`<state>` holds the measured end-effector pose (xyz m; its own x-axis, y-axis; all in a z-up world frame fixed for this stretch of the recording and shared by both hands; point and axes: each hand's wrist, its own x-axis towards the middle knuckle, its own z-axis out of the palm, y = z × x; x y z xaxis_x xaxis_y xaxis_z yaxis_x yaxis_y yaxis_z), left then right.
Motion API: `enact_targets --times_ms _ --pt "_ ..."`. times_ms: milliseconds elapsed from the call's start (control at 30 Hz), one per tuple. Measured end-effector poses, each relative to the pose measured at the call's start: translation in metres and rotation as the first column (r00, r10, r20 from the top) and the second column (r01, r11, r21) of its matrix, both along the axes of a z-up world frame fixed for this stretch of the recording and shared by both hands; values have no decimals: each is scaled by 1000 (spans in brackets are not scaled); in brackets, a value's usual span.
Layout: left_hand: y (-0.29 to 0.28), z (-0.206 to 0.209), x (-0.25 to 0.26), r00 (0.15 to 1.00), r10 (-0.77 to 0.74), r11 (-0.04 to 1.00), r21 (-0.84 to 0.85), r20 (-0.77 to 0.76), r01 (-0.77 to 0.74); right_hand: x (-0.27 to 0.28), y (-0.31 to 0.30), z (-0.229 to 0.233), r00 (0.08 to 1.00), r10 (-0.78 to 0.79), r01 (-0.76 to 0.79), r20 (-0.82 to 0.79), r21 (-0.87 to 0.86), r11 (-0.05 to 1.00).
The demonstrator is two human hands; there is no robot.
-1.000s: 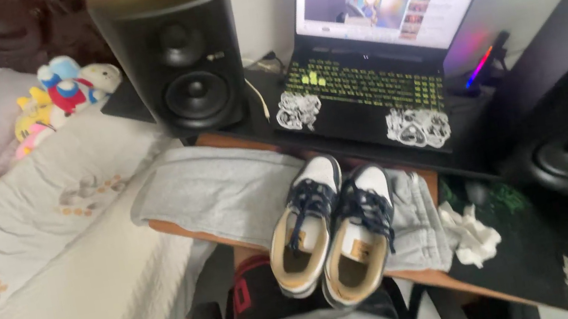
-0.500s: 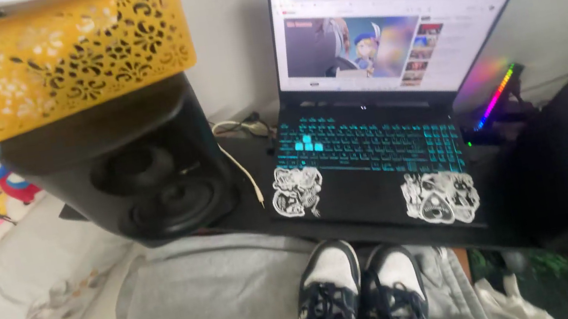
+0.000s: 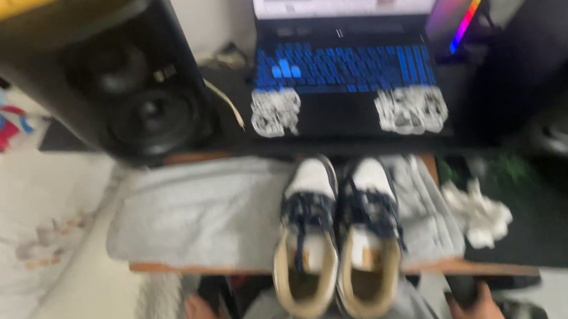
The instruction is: Cleaning a pair of sneakers using a cloth and cleaning solution at a desk workspace.
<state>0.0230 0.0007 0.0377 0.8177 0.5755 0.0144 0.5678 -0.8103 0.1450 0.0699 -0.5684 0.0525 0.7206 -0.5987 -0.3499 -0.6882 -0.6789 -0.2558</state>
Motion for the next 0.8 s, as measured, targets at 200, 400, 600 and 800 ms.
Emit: enact_targets --times_ms 200,400,600,800 --pt "-13 50 5 999 6 989 -150 -43 -13 -16 14 39 996 92 -92 13 -3 996" --pt "-7 41 2 995 -48 987 -157 -85 34 -26 8 36 988 141 -141 70 -4 990" --pt "-1 16 10 994 -105 993 -63 -33 102 -30 3 31 983 144 -146 111 9 989" --pt "-5 40 28 986 -149 982 -124 -70 140 -29 -6 17 977 175 -172 118 -35 984"
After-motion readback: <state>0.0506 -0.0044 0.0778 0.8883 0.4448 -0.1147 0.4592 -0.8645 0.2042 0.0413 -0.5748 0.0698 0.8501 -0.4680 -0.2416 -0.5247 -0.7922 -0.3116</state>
